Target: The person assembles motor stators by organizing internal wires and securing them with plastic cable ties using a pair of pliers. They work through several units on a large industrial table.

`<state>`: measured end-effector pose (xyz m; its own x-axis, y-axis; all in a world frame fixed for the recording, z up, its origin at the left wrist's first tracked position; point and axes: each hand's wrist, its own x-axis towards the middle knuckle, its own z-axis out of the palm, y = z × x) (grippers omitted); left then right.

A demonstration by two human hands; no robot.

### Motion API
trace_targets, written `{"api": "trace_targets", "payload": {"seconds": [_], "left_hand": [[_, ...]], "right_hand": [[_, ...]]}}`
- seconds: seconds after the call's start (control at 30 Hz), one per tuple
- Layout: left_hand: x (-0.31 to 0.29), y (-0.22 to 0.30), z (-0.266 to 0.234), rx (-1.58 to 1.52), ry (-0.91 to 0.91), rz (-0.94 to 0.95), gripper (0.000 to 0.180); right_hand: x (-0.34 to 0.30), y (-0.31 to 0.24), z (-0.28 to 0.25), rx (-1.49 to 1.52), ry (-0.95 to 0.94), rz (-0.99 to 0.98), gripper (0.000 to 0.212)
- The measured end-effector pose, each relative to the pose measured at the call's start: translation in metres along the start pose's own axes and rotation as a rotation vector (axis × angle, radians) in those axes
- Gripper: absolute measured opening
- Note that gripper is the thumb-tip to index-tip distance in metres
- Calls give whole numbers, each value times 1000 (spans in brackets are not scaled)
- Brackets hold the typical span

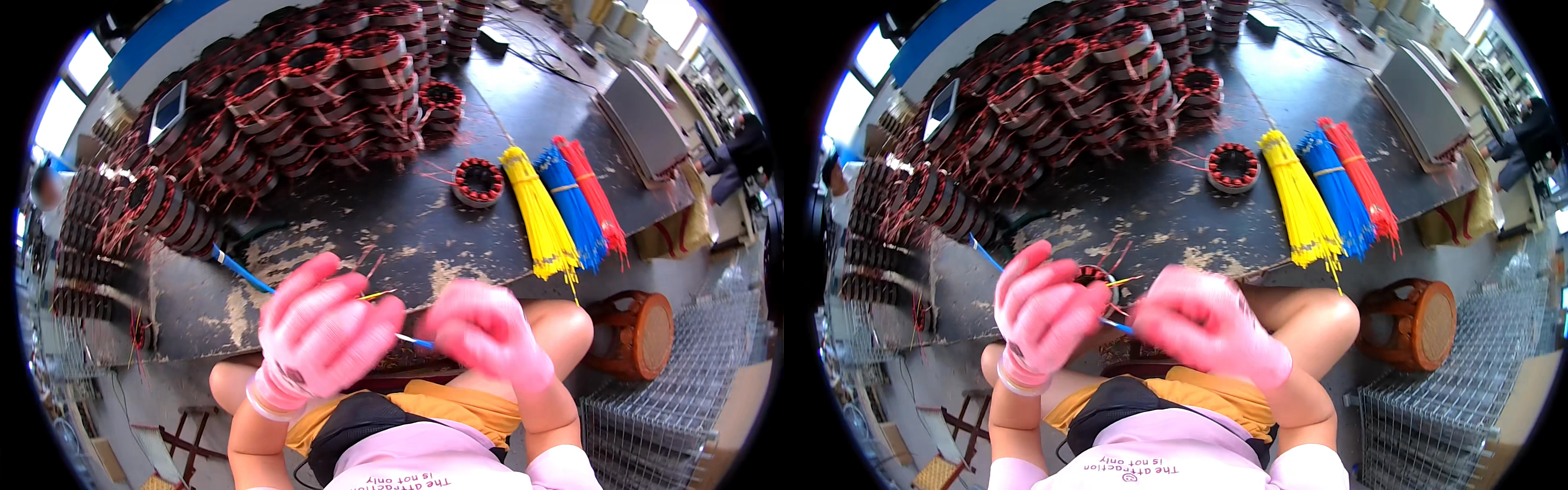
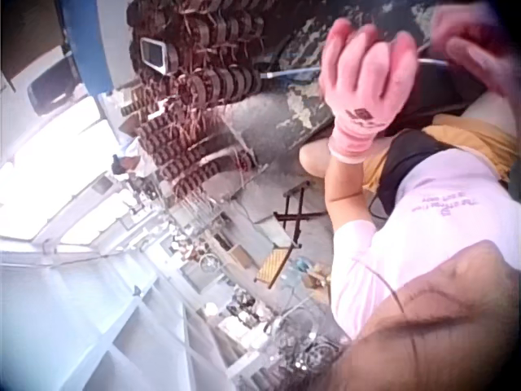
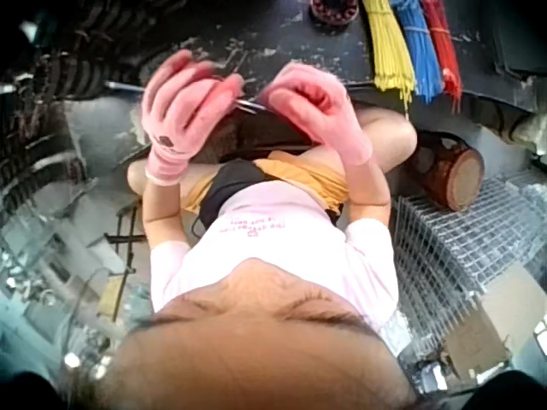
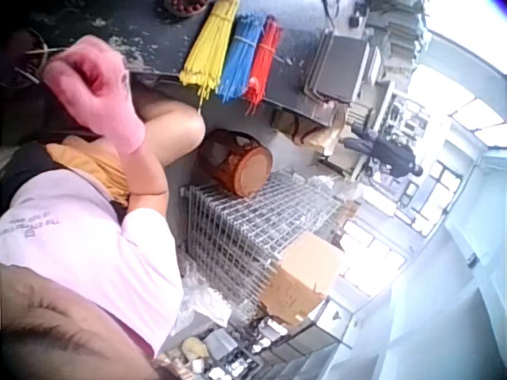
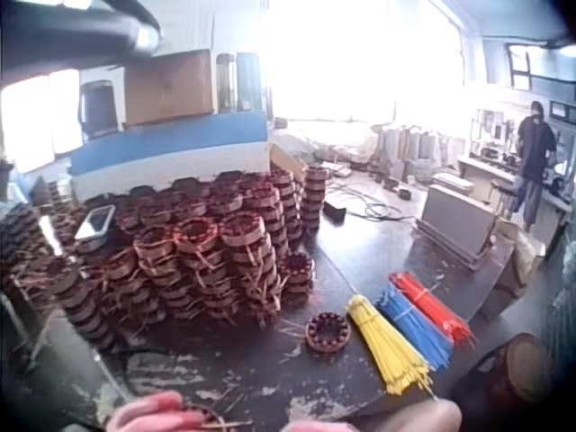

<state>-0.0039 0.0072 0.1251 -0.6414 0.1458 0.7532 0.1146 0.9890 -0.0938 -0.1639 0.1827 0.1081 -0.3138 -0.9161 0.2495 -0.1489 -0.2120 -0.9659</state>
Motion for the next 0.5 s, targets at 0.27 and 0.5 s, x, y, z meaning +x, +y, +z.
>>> {"api": "trace_targets", "payload": {"seconds": [0.27,0.5], "left_hand": [[-71,-3,25,-247,-151,-659,39],[-96,3,65,-327,-142,-813,42]], "right_hand": [[19,120,49,-910,-34,-221,22],[24,123,47,-686,1,-21,16]]}}
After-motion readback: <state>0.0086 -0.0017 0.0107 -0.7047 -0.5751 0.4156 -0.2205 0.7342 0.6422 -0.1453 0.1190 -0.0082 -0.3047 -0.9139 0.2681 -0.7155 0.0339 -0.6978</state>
